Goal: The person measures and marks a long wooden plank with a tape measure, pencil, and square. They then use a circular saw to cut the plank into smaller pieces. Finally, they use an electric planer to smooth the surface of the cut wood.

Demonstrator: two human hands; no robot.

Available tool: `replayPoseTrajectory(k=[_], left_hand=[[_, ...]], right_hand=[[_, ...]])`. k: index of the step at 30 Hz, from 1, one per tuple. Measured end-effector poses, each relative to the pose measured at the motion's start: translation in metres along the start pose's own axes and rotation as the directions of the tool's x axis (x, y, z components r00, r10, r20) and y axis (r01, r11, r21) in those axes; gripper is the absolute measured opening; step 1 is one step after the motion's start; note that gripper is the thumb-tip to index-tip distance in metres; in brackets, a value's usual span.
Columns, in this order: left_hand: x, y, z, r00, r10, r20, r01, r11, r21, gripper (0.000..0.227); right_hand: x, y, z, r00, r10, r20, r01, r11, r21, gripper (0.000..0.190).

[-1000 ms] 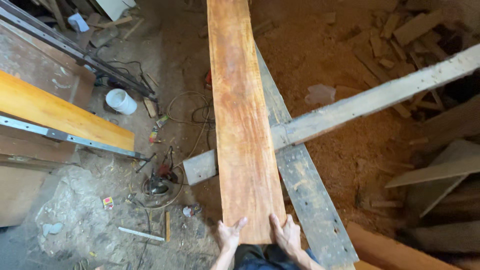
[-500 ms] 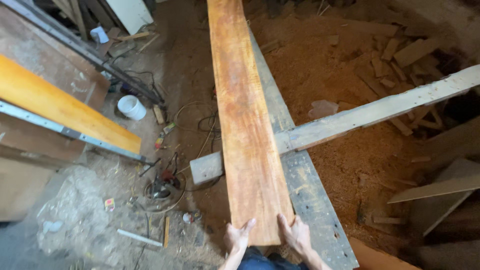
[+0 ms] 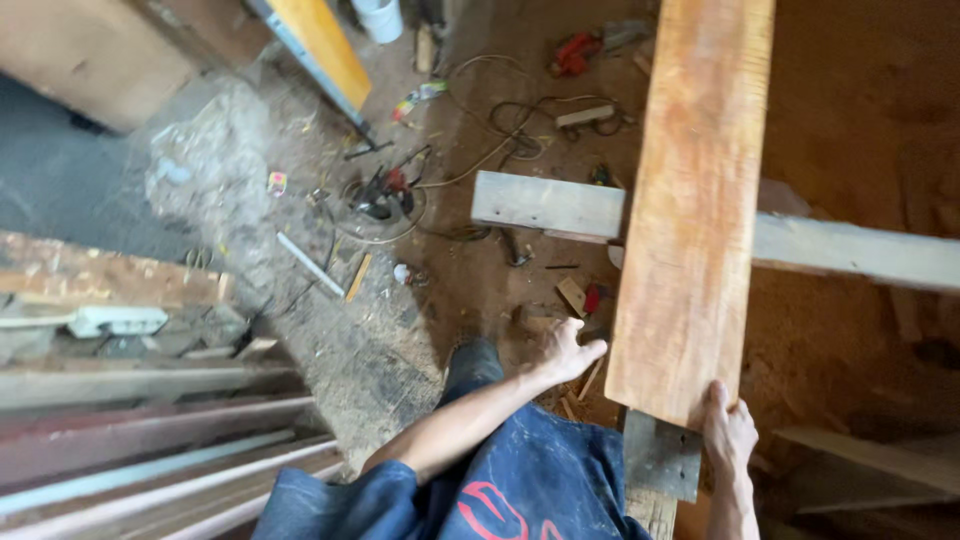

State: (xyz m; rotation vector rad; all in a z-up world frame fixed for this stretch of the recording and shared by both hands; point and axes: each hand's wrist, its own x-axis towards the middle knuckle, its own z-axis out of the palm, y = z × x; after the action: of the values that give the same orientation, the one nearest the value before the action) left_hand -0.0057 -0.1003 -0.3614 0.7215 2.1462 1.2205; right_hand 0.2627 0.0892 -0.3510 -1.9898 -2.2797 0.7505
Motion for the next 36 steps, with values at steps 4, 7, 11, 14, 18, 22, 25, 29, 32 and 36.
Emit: replayPoseTrajectory(k=[4, 7, 11, 14, 18, 22, 25, 29, 32, 36], left_hand=[[0.012, -0.040, -0.057, 0.930, -0.352, 0.109, 0.352, 0.936, 0.015, 0.066], [0.025, -0.090, -0.099, 0.901, -0.426, -0.079, 0.402, 0.890, -0.213, 0.056], [0.030, -0.174, -0.151, 0.786, -0.595, -0.167, 0.498, 0.770, -0.399, 0.053], [0.046, -0.243, -0.197, 0.728, -0.669, -0.149, 0.595, 0.725, -0.346, 0.056], [0.105, -0.307, -0.274, 0.596, -0.786, -0.166, 0.589, 0.569, -0.574, 0.047], [0.140, -0.336, -0.372, 0.618, -0.722, -0.312, 0.627, 0.692, -0.358, 0.040], [0.153, -0.340, -0.432, 0.677, -0.691, -0.254, 0.492, 0.682, -0.542, 0.041], [0.188, -0.334, -0.482, 0.568, -0.804, -0.178, 0.727, 0.591, -0.349, 0.048], [0.218, -0.323, -0.497, 0.437, -0.888, -0.145, 0.786, 0.455, -0.419, 0.040], [0.281, -0.323, -0.516, 0.478, -0.862, -0.167, 0.796, 0.506, -0.333, 0.033]], right_hand=[[0.003, 0.001, 0.003, 0.997, -0.013, -0.073, 0.009, 0.998, -0.059, 0.084], [-0.008, -0.015, 0.012, 0.961, 0.094, -0.260, -0.164, 0.950, -0.265, 0.076], [-0.011, -0.077, 0.030, 0.707, -0.350, -0.614, 0.054, 0.893, -0.447, 0.031], [-0.009, -0.165, 0.067, 0.753, -0.375, -0.541, 0.290, 0.927, -0.238, 0.025], [-0.014, -0.345, 0.137, 0.861, -0.366, -0.352, 0.443, 0.881, 0.165, 0.019], [-0.018, -0.519, 0.200, 0.993, -0.116, 0.027, 0.090, 0.883, 0.461, 0.019], [-0.008, -0.599, 0.232, 0.962, -0.250, -0.114, 0.274, 0.901, 0.336, 0.035], [0.025, -0.640, 0.262, 0.958, -0.264, -0.110, 0.285, 0.904, 0.319, 0.028], [0.055, -0.644, 0.281, 0.968, -0.226, -0.112, 0.246, 0.942, 0.227, 0.027], [0.102, -0.645, 0.313, 0.988, -0.123, -0.093, 0.141, 0.965, 0.223, 0.021]])
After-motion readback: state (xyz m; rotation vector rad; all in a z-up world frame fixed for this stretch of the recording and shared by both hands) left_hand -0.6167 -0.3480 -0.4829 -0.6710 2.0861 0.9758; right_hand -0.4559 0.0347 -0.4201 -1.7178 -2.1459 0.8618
